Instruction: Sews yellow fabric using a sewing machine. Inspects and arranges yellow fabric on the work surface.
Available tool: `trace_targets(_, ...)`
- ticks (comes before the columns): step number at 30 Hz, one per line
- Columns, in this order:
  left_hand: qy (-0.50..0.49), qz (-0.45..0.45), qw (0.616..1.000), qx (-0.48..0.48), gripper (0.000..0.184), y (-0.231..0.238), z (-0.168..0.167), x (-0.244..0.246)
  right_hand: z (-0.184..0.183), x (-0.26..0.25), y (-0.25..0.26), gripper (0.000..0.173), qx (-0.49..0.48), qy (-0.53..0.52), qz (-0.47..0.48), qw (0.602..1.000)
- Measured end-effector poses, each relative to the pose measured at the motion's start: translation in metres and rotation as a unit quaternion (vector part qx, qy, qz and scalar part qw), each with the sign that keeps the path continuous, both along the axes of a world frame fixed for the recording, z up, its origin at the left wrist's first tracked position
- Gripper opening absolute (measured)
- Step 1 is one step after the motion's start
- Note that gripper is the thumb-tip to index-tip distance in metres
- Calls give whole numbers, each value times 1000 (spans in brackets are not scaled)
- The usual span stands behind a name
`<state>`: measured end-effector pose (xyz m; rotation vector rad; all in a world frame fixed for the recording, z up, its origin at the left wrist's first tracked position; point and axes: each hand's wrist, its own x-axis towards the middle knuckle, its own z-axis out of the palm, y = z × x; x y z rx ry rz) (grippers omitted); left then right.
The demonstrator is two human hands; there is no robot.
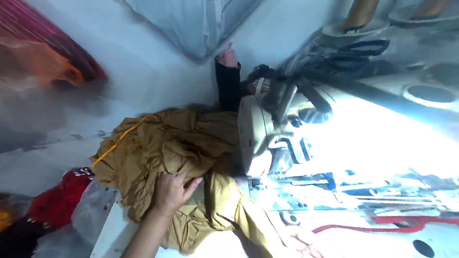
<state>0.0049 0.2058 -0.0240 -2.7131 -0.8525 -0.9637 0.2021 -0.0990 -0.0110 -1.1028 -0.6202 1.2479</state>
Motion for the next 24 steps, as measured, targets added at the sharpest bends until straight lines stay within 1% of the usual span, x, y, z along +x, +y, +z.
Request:
trace_targets(1, -7, -2, 999, -45, 58, -9, 11, -6, -1, 0, 1, 32, 14, 15, 24, 999)
trace_targets(2, -25, 1, 995, -95, 51, -20, 23, -11, -1, 1, 2, 29, 27, 20, 40, 999)
trace_targets(3, -60, 7, 990, -130, 45, -31, 33, -18, -1, 0, 1, 25, 36, 19, 49, 998)
trace_targets(4, -100, 10, 982, -159, 39, -41, 42, -25, 0, -1, 0, 26, 41, 19, 53, 998)
trace_targets(7, -214, 15, 946, -244, 30, -67, 59, -48, 6, -7, 0, 29, 48, 36, 48, 997)
trace_targets(9, -256, 19, 918, -302, 25, -94, 65, -56, 6, -10, 2, 24, 59, 43, 50, 996)
trace_targets(10, -257, 12, 912, -319, 21, -111, 67, -55, 6, -12, 4, 24, 63, 43, 49, 996)
trace_targets(11, -245, -15, 908, -339, 18, -131, 67, -52, 7, -15, 6, 23, 65, 42, 46, 996)
trace_targets(12, -220, -62, 898, -377, 19, -150, 66, -47, 7, -18, 8, 23, 68, 38, 43, 996)
trace_targets(14, -151, -168, 849, -478, 32, -183, 64, -32, 9, -24, 11, 25, 77, 7, 38, 996)
trace_targets(15, -114, -191, 835, -503, 39, -195, 62, -22, 11, -28, 13, 27, 81, -17, 34, 996)
trace_targets(16, -85, -196, 837, -504, 42, -202, 60, -13, 13, -32, 14, 29, 84, -40, 28, 995)
trace_targets(18, -69, -189, 856, -476, 42, -206, 57, 0, 16, -37, 13, 31, 92, -89, 16, 992)
trace_targets(21, -46, -224, 858, -460, 28, -192, 57, 3, 21, -38, 5, 29, 100, -186, -3, 977)
trace_targets(22, -32, -226, 865, -446, 23, -187, 56, 0, 21, -37, 2, 28, 99, -226, -10, 969)
trace_targets(23, -26, -209, 883, -421, 18, -183, 56, -3, 20, -36, -1, 27, 93, -269, -21, 958)
trace_targets(24, -32, -171, 904, -390, 11, -180, 56, -8, 19, -37, -3, 27, 82, -313, -38, 945)
